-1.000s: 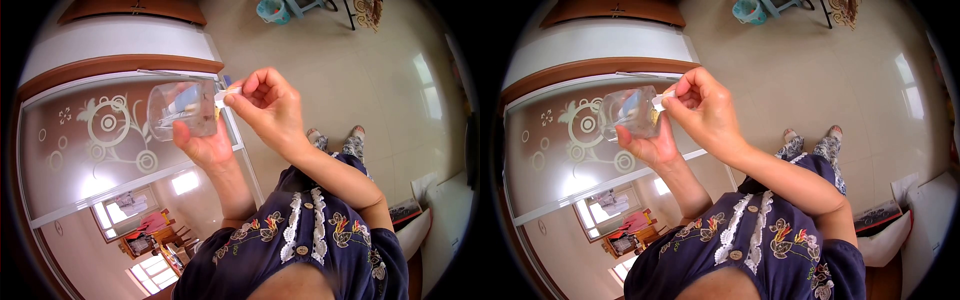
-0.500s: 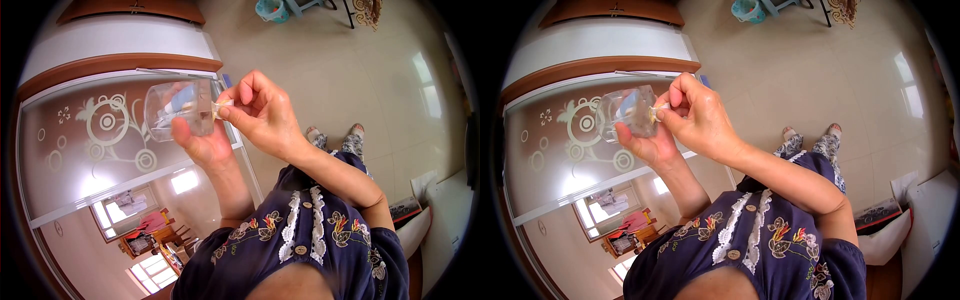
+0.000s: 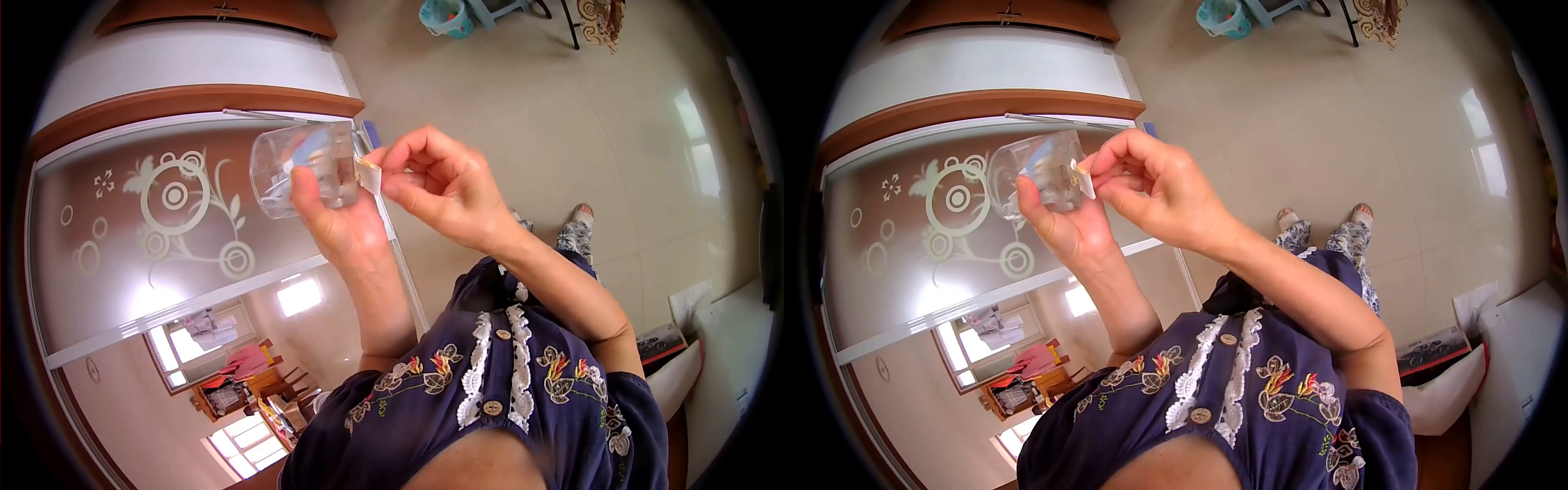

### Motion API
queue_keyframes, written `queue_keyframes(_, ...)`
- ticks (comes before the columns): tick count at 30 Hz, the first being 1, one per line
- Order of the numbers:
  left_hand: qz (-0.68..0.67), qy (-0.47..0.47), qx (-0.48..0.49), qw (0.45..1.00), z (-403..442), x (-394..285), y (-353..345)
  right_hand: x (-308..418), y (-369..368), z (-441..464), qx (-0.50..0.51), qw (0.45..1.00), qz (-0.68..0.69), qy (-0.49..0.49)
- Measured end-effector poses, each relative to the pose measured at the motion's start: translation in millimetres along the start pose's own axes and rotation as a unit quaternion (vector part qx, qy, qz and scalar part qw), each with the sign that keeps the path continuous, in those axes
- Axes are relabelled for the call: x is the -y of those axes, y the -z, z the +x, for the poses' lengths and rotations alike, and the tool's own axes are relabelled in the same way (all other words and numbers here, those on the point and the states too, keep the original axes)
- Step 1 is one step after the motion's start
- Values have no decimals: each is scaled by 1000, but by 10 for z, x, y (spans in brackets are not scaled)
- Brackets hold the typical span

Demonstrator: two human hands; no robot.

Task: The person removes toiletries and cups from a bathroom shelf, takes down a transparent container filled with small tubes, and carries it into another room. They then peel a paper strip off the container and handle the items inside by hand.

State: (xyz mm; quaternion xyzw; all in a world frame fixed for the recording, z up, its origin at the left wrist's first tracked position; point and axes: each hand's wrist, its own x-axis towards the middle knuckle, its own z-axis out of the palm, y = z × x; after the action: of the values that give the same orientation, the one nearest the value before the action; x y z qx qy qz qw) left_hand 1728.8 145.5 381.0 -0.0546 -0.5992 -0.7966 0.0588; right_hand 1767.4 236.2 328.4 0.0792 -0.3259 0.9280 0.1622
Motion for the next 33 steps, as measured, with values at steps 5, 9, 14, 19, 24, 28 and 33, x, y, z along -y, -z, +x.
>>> queue_keyframes(5, 29, 8, -49, 998, -46, 47, -58, 6, 27, -5, -17, 996, -88, 31)
queue_keyframes(9, 35, 8, -30, 999, -56, 77, -42, 68, 12, -5, -42, 994, -103, 1)
queue_keyframes(14, 60, -21, -4, 998, -77, 107, -22, 136, 21, 5, -46, 989, -139, 1)
queue_keyframes(19, 47, -14, 8, 999, -116, 67, -83, 142, 26, 8, -44, 988, -148, 9)
queue_keyframes(24, 20, 19, 0, 1000, -147, 3, -168, 173, 24, 34, -41, 994, -102, 0)
queue_keyframes(28, 20, 29, -19, 999, -158, -4, -221, 165, 31, 60, -38, 995, -95, 5)
queue_keyframes(33, 25, 43, 2, 999, -157, 23, -202, 134, 43, 73, -50, 992, -115, 15)
